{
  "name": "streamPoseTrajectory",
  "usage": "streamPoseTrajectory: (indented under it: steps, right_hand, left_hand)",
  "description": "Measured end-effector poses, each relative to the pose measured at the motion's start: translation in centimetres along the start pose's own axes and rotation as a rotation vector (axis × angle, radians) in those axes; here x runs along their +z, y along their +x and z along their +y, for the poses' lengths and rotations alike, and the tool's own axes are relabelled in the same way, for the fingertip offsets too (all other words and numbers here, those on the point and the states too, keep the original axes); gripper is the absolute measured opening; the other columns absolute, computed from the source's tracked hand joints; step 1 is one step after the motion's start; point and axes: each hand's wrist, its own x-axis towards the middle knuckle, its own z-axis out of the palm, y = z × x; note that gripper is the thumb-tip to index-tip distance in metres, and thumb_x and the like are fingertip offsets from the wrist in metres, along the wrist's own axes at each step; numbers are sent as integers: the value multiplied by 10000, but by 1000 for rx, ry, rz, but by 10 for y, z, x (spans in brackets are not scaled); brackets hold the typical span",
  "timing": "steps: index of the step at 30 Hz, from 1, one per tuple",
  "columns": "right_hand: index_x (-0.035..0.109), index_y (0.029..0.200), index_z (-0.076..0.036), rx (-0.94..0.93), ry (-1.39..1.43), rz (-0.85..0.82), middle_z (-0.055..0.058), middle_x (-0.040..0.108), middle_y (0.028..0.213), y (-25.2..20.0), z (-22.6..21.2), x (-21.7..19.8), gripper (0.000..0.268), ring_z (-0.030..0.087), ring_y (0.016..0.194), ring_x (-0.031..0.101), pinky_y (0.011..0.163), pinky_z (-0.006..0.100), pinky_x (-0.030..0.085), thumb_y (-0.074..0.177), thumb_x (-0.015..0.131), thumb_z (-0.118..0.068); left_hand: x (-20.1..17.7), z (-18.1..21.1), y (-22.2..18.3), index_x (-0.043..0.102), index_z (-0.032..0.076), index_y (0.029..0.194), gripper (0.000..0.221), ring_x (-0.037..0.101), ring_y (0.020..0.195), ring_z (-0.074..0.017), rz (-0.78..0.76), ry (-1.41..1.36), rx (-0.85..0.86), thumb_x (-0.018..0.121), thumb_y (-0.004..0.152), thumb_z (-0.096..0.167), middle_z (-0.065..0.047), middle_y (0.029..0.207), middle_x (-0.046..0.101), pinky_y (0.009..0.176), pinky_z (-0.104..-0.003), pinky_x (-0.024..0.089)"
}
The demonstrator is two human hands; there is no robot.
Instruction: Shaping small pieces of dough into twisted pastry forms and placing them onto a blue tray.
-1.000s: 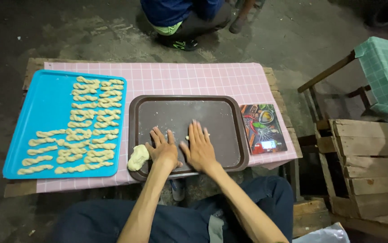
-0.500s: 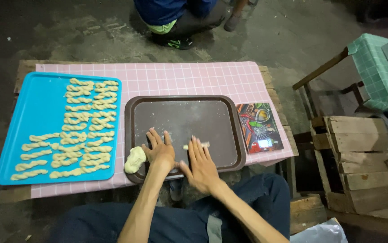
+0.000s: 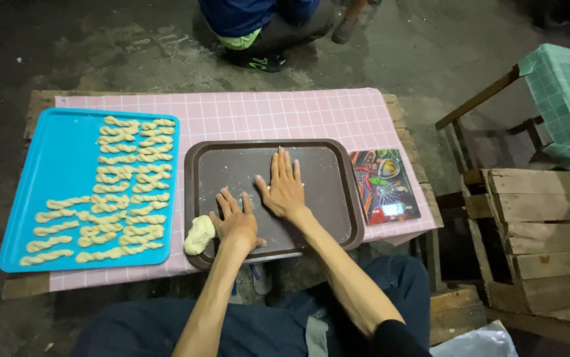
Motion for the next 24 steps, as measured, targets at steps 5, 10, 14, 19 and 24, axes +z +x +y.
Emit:
streamPoseTrajectory:
  steps: [5, 10, 14, 19, 24]
  right_hand:
    - [257, 1555, 112, -16, 30, 21, 330, 190, 1650, -70, -14, -18, 808, 407, 1568, 144, 1262, 542, 43, 1076, 316, -535]
    - [241, 1558, 105, -77, 19, -158, 326, 135, 1660, -164, -17, -41, 804, 407, 1565, 99, 1244, 537, 50, 1089, 282, -546]
    - [149, 1600, 54, -92, 11, -251, 273, 74, 1683, -159, -9, -40, 794, 378, 1565, 54, 1242, 534, 5, 1096, 267, -548]
    - [199, 1585, 71, -57, 43, -130, 295, 174, 1664, -69, -1, -27, 781, 374, 1570, 136, 1260, 539, 52, 1088, 268, -528]
    - [205, 1595, 52, 55, 44, 5, 264, 136, 1689, 3, 13, -7, 826, 344, 1592, 94, 1280, 524, 9, 1074, 225, -589]
  left_hand:
    - [1, 2, 6, -41, 102, 1652, 1207, -170, 1556, -438, 15, -9, -9, 840, 862, 342, -323, 1659, -209, 1201, -680, 15]
    - [4, 2, 5, -22, 88, 1650, 1251, -141, 1559, -450, 37, -13, -7, 878, 822, 351, -338, 1658, -186, 1203, -681, 35]
    - [-3, 2, 2, -17, 83, 1655, 1267, -137, 1562, -448, 24, -5, 9, 879, 815, 393, -341, 1661, -176, 1207, -676, 34]
    - [-4, 1, -2, -19, 85, 1653, 1215, -133, 1563, -446, 17, -12, 13, 846, 848, 370, -338, 1661, -177, 1209, -670, 41]
    - [-6, 2, -3, -16, 82, 1653, 1236, -126, 1561, -457, -1, 22, 3, 859, 840, 398, -346, 1659, -167, 1214, -659, 51]
